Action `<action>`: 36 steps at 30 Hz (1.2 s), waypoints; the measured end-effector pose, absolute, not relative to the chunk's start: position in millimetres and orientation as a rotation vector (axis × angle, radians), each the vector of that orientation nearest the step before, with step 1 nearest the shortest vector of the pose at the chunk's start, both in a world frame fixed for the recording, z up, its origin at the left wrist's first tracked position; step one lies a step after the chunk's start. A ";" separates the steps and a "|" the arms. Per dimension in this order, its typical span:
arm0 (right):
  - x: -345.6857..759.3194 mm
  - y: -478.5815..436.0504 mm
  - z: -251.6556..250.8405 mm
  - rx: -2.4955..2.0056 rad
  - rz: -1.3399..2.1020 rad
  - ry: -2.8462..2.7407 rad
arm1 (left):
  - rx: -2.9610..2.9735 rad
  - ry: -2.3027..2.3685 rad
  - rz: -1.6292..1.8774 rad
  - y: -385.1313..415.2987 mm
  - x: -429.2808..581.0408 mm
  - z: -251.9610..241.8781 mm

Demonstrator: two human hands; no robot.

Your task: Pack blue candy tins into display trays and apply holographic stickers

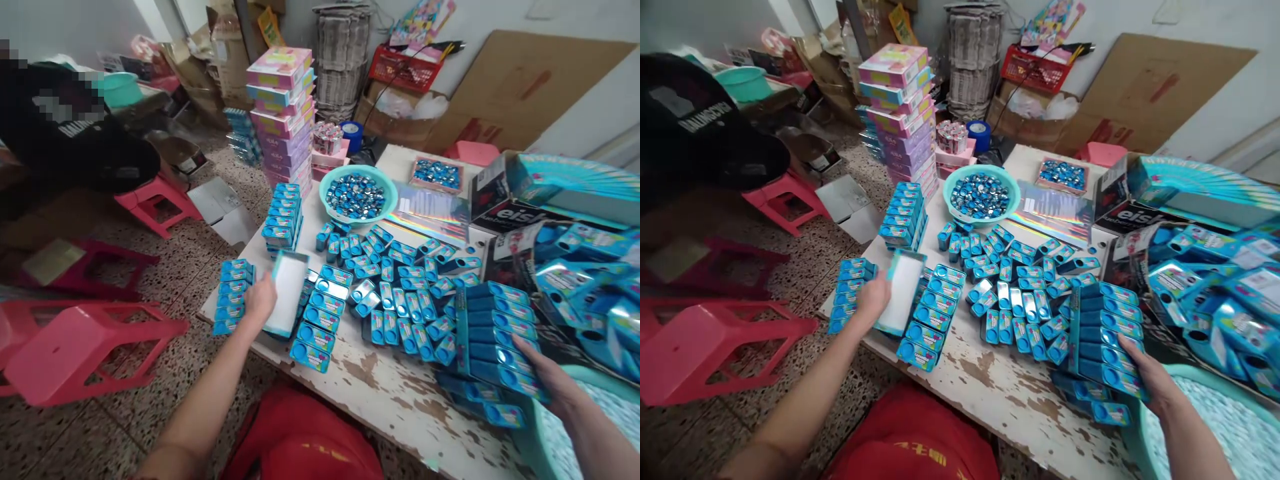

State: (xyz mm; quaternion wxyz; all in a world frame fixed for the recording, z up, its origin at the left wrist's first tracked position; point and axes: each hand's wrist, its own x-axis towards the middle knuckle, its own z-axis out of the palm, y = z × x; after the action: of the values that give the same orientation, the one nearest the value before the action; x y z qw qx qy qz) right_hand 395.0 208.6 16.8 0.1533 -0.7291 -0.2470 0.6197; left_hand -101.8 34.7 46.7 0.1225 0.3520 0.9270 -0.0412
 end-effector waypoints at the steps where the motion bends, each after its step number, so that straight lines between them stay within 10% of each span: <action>1: 393.5 207.4 19.5 -2.070 1.792 -0.668 | 1.035 2.749 0.032 31.4 -102.0 57.6; 6: 387.3 203.7 29.8 -1.882 1.820 -0.627 | 1.295 2.332 0.945 16.8 -34.8 120.7; 19: 413.1 215.1 5.5 -1.624 1.897 -0.693 | 1.628 2.003 -0.281 7.4 134.3 -48.4; 26: 412.2 214.6 7.1 -1.600 1.972 -0.654 | 1.232 1.754 0.858 111.2 231.6 7.7; 36: 397.5 170.9 65.7 -1.707 1.849 -0.756 | 0.845 1.395 0.952 141.7 288.0 67.8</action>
State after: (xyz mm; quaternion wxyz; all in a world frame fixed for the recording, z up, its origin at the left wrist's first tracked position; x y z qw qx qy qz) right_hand 397.5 170.9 65.7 0.2543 -0.6282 -0.2782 0.6807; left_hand 288.0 141.7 67.8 0.5863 0.3625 0.5984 0.4083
